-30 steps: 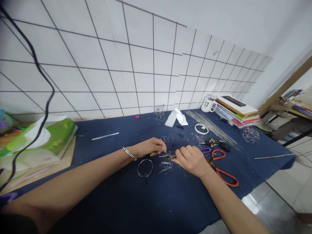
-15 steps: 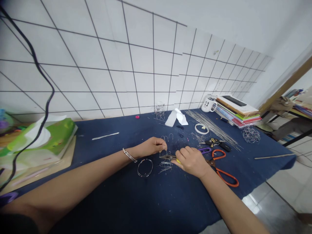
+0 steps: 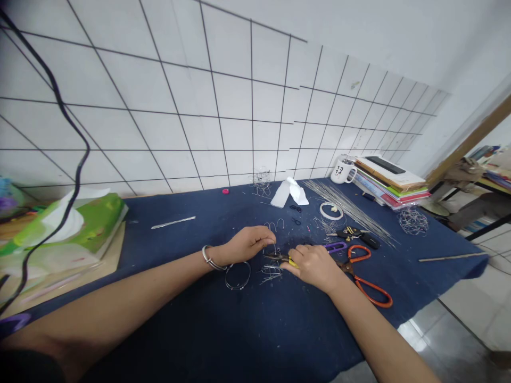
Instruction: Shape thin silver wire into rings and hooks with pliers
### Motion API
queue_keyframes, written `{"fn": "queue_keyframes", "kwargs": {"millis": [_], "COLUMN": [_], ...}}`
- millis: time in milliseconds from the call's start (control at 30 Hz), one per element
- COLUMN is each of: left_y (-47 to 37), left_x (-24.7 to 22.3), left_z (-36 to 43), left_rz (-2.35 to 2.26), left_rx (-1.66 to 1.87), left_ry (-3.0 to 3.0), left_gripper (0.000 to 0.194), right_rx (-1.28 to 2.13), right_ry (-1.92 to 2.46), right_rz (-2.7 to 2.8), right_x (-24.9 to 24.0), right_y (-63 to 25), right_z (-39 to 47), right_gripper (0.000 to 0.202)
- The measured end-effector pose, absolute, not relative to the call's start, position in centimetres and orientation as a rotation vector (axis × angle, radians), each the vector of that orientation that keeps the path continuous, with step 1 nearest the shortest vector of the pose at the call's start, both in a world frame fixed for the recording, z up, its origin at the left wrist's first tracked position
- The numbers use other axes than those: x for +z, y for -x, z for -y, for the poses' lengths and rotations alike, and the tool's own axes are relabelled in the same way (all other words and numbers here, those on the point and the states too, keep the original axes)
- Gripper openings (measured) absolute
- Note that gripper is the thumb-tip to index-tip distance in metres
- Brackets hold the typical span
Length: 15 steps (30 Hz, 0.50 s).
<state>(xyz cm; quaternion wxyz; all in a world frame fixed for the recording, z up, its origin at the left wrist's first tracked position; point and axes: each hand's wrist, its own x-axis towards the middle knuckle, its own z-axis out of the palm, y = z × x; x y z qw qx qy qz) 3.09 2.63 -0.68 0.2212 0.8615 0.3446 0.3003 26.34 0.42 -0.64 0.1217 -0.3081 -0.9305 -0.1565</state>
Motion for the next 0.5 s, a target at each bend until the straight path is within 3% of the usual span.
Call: {"fn": "queue_keyframes", "kwargs": {"millis": [267, 500], "left_y": [-3.0, -2.6], "left_x": [-0.2, -0.6], "left_z": [-2.3, -3.3], "left_rz": [-0.884, -1.025], "left_rx": [0.721, 0.899], "left_ry": [-2.426, -2.247], "left_gripper": [0.025, 0.023], "right_rx": [-0.234, -0.354], "right_ry": [0.945, 1.019], "right_rz": [2.790, 2.708], "right_x": [-0.5, -0.1], "right_y": [-26.4, -26.9], "right_z": [-0.5, -1.4], "right_gripper": [0.037, 0.038]}}
